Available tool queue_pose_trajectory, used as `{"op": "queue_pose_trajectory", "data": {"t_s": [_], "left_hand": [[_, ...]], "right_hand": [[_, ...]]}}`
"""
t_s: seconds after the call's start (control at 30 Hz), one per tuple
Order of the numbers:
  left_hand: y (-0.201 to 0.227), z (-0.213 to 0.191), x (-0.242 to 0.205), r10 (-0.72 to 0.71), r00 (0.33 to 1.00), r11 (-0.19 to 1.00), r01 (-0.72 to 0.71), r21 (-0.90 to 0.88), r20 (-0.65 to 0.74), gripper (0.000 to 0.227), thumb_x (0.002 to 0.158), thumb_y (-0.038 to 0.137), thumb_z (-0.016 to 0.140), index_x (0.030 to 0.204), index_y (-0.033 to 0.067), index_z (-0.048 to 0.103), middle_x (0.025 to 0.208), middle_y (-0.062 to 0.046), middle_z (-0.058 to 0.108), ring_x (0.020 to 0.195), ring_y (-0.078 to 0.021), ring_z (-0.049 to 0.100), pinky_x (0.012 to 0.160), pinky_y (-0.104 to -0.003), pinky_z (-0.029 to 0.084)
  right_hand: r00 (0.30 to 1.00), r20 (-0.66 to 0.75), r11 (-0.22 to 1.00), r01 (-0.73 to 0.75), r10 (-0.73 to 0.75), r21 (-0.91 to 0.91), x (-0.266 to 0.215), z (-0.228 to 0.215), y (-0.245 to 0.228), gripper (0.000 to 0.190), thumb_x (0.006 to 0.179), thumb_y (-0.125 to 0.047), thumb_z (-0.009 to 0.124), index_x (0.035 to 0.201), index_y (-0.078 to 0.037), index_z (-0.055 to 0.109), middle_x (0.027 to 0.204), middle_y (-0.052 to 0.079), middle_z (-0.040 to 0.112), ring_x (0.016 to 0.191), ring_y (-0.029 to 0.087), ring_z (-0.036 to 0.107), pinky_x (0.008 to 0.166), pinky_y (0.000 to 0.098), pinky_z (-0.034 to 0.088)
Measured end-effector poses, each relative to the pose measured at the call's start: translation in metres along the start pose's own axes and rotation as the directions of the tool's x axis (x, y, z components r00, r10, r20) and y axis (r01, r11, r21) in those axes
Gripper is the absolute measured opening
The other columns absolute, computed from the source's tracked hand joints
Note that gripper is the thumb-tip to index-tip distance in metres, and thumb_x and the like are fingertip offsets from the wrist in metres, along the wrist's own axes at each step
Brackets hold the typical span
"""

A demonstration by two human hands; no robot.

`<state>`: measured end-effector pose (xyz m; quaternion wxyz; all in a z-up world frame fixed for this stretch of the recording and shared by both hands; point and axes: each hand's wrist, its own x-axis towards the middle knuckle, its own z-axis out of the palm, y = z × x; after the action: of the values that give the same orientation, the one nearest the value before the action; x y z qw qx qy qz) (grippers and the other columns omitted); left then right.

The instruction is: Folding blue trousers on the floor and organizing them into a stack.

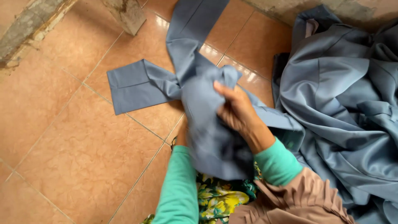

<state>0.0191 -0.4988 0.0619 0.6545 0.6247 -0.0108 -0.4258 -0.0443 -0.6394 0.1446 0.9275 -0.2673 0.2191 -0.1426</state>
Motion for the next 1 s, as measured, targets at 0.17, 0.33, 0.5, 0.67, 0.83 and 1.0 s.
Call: {"op": "queue_pose_trajectory", "data": {"t_s": [0.17,0.33,0.5,0.67,0.83,1.0], "left_hand": [[-0.008,-0.076,0.004,-0.111,0.987,0.942,0.067,-0.330,-0.116,0.075,0.091,0.066,0.061,0.143,0.0125,0.050,0.134,-0.028,0.059,0.126,-0.0454,0.055,0.108,-0.055,0.047],[-0.034,-0.152,-0.001,-0.230,0.958,0.764,0.067,-0.641,-0.174,0.082,0.089,0.074,0.057,0.145,0.0164,0.043,0.127,-0.030,0.060,0.118,-0.0500,0.061,0.102,-0.059,0.053],[-0.076,-0.192,0.033,-0.246,0.945,0.613,-0.020,-0.790,-0.215,0.055,0.101,0.053,0.047,0.148,0.0260,0.040,0.124,-0.020,0.063,0.105,-0.0460,0.069,0.095,-0.059,0.059],[-0.042,-0.174,-0.006,0.027,0.918,0.890,-0.202,-0.408,-0.397,0.092,0.092,-0.008,0.056,0.158,0.0470,0.023,0.136,-0.017,0.049,0.104,-0.0284,0.067,0.078,-0.037,0.068],[-0.035,-0.164,-0.007,0.056,0.853,0.982,0.046,0.181,-0.519,0.078,0.082,-0.002,0.077,0.140,0.0471,0.059,0.149,-0.009,0.053,0.093,-0.0276,0.076,0.061,-0.026,0.069],[-0.076,-0.191,0.027,0.143,0.812,0.957,-0.259,-0.130,-0.565,0.033,0.076,0.017,0.095,0.104,0.0203,0.077,0.107,-0.006,0.071,0.092,-0.0207,0.073,0.077,-0.040,0.068]], "right_hand": [[0.970,0.241,1.000,0.012,-0.016,0.018,0.024,0.099,-0.011,0.076,0.097,-0.006,0.070,0.159,-0.005,0.026,0.161,0.027,0.029,0.141,0.051,0.046,0.112,0.0605,0.045],[0.970,0.232,0.861,0.051,0.079,-0.506,0.065,0.061,0.005,0.063,0.096,-0.003,0.067,0.155,-0.010,0.044,0.161,0.028,0.031,0.132,0.038,0.061,0.104,0.0493,0.056],[0.953,0.256,0.357,0.297,-0.158,-0.885,0.075,-0.032,-0.025,0.072,0.074,0.020,0.042,0.132,-0.011,0.070,0.123,0.016,0.070,0.102,0.022,0.072,0.081,0.0302,0.058],[0.907,0.405,-0.087,0.415,0.111,-0.906,0.016,-0.086,0.000,0.092,0.063,0.000,0.072,0.151,-0.015,0.052,0.144,0.041,0.042,0.125,0.061,0.049,0.106,0.0625,0.042],[0.928,0.335,-0.195,0.364,0.164,-0.911,0.001,-0.092,0.054,0.106,0.067,-0.033,0.087,0.161,-0.028,0.037,0.164,0.032,0.021,0.141,0.058,0.034,0.120,0.0603,0.024],[0.864,0.248,-0.061,0.247,-0.438,-0.967,0.043,-0.014,0.050,0.018,0.097,-0.045,0.079,0.101,-0.028,0.075,0.095,0.006,0.073,0.093,0.031,0.070,0.082,0.0440,0.053]]}}
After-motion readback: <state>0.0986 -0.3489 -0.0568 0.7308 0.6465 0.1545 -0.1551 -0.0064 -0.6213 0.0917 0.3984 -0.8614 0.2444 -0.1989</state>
